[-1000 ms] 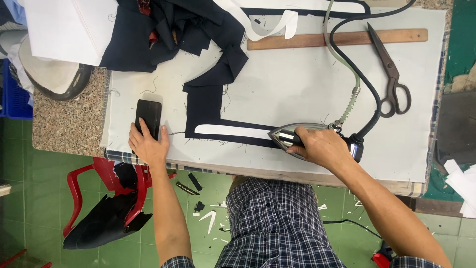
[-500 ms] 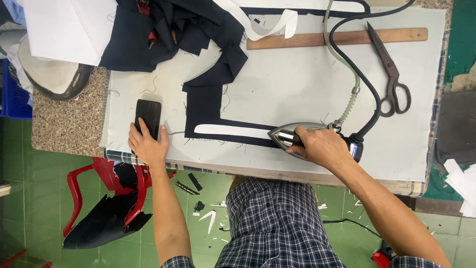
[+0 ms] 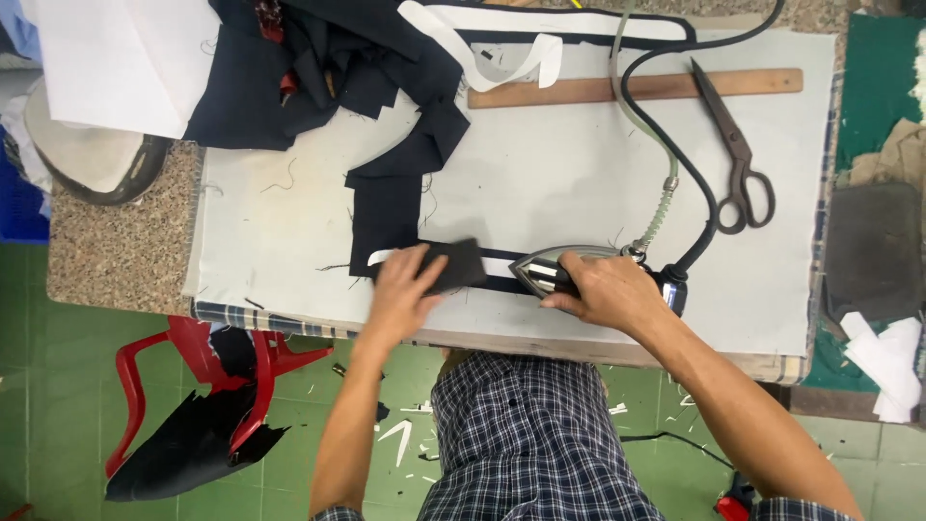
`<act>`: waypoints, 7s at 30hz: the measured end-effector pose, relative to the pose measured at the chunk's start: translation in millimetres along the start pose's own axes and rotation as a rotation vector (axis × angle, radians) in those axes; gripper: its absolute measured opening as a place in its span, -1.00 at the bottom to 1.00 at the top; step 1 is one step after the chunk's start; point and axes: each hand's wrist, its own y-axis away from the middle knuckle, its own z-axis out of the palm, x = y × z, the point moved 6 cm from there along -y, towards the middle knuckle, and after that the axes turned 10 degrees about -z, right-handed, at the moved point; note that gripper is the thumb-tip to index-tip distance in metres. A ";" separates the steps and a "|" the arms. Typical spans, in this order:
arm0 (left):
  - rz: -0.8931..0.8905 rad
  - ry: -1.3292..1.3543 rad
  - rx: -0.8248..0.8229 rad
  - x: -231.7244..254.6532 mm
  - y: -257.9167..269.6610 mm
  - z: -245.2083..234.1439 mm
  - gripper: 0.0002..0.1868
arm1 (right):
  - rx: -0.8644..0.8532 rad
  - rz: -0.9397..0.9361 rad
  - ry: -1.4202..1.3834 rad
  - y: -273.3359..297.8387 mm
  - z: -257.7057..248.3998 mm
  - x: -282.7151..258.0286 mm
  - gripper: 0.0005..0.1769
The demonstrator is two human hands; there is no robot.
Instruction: The person places a white paper pattern onto a black fabric piece and uses a steam iron to press the fabric. They repeatedly move the iron over the fabric while holding a black rectangular block to assist with the pressing.
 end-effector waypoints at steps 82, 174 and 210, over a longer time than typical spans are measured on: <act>-0.605 -0.474 0.589 -183.9 59.9 -62.7 -0.35 | -0.049 -0.133 0.040 -67.4 -6.9 -63.5 -0.36; -0.726 -0.344 0.586 -121.9 86.0 -38.0 -0.29 | -0.031 -0.268 -0.151 -84.6 -17.4 -86.9 -0.42; -0.663 0.815 0.740 373.0 121.4 223.3 -0.41 | -0.027 -0.479 0.118 17.6 18.6 33.3 -0.38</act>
